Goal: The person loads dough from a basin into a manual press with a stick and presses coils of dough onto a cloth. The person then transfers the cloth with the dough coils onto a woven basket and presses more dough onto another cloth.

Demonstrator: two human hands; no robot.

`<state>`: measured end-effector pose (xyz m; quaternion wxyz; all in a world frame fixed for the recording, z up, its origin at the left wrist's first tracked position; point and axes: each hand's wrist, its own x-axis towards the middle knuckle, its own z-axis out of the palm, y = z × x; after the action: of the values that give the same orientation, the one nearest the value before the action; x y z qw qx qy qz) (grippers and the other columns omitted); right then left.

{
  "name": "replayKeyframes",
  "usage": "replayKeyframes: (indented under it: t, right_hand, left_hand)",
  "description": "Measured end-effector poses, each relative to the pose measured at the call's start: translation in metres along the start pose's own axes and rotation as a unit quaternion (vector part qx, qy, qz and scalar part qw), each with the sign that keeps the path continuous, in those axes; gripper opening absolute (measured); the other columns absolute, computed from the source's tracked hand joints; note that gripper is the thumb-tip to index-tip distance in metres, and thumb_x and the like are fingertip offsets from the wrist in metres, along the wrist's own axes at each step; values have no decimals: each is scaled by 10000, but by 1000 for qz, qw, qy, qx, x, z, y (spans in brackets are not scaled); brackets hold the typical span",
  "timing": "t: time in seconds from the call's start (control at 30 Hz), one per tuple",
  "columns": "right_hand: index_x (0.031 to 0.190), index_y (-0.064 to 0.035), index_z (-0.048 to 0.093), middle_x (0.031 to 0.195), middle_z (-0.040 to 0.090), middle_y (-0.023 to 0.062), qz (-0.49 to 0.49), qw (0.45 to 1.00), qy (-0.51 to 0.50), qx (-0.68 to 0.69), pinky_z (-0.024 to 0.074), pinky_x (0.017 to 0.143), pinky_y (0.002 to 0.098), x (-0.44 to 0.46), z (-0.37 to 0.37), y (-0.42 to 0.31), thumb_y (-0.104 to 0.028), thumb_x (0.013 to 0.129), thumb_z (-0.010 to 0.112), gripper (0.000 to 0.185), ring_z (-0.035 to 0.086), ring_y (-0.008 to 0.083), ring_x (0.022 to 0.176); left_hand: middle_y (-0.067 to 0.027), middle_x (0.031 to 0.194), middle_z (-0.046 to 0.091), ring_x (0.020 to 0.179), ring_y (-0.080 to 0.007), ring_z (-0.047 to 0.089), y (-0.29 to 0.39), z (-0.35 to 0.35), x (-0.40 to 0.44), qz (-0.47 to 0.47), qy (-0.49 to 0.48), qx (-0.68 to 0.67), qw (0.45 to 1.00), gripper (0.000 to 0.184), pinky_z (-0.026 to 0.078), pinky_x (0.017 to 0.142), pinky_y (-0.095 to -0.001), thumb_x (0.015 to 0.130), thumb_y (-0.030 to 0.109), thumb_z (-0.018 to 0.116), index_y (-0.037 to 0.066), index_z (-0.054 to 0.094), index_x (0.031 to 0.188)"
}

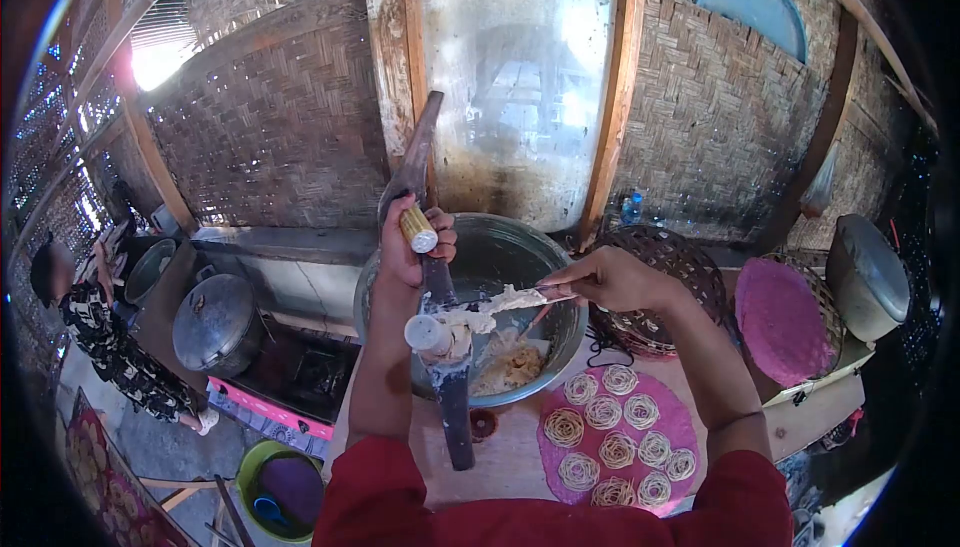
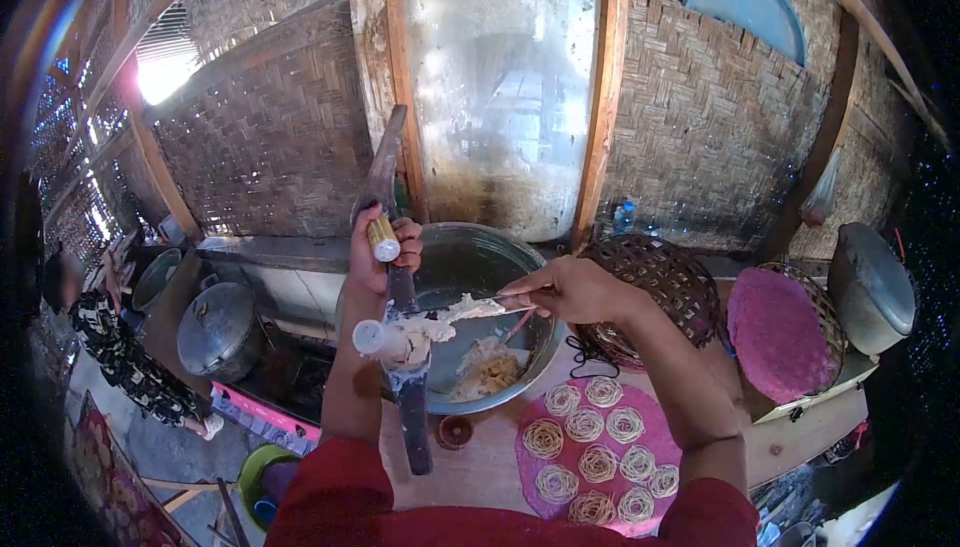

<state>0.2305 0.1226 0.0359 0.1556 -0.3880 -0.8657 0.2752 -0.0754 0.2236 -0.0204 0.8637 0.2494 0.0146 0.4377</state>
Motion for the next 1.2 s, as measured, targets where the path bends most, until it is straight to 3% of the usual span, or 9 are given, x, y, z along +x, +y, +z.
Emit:
replayKeyframes:
  t: [0.27,0.37,0.43,0.67,0.77,0.97,1.07,1.13,1.2]
  right_hand:
    - [1139,-203,636,909,681,80,15,999,-5,-29,500,673,323,-30,-1,15,-78,840,568,332,649,206,709]
    - [1129,-156,646,829,684,101,56,995,71,53,507,614,311,-36,3,31,-23,807,552,360,650,165,699]
    - [1090,-138,662,810,676,107,112,961,60,-247,517,640,360,-32,17,37,-126,823,575,281,661,253,745]
    - [1052,-67,661,1022,631,140,59,903,-24,-426,505,717,395,21,99,62,-275,868,557,296,635,313,835]
    - [1215,-56,521,1034,603,172,-56,971,35,230,496,712,393,29,121,31,-483,927,392,530,609,287,766]
    - [1190,-44,493,635,499,52,-18,390,-208,897,359,326,215,-31,153,-50,-720,836,306,785,423,120,394]
    - [1120,-49,506,556,412,11,29,461,-58,885,230,261,194,-83,141,-21,-742,822,290,784,291,71,322]
    - [1074,-55,498,546,414,7,56,624,152,764,265,281,204,-115,110,-22,-717,847,281,732,310,75,331]
    - [1075,-65,488,539,417,3,122,761,358,526,281,304,206,-134,94,-30,-718,848,281,722,316,75,339]
  left_hand:
    - [-76,698,503,486,-172,425,43,-18,-12,205,113,3,972,387,337,399,-278,789,426,568,55,459,796]
    - [-99,689,529,489,-193,453,44,14,-31,443,284,91,845,402,341,392,-283,800,430,561,35,494,834]
    - [-95,682,518,490,-160,407,52,19,-43,496,252,102,825,396,323,410,-267,807,409,539,16,493,817]
    - [-57,660,466,530,-162,403,37,26,-45,338,135,48,930,396,323,421,-273,795,420,553,29,499,785]
    - [-54,708,449,522,-155,371,11,27,-36,267,63,-21,961,378,323,425,-282,798,421,546,55,451,788]
    - [-83,816,531,725,-207,523,-66,32,-14,228,58,45,971,249,440,606,-322,847,304,534,59,489,865]
    - [-132,1049,602,1021,-254,567,-83,1,-27,293,153,197,923,237,439,891,-363,878,219,522,50,544,1042]
    - [-133,1053,603,1002,-220,570,-101,-9,-37,344,232,726,548,297,472,836,-342,876,212,560,4,568,1088]
    - [-135,1069,612,1040,-185,567,-135,23,-53,253,217,789,517,315,442,904,-316,862,171,601,10,565,1131]
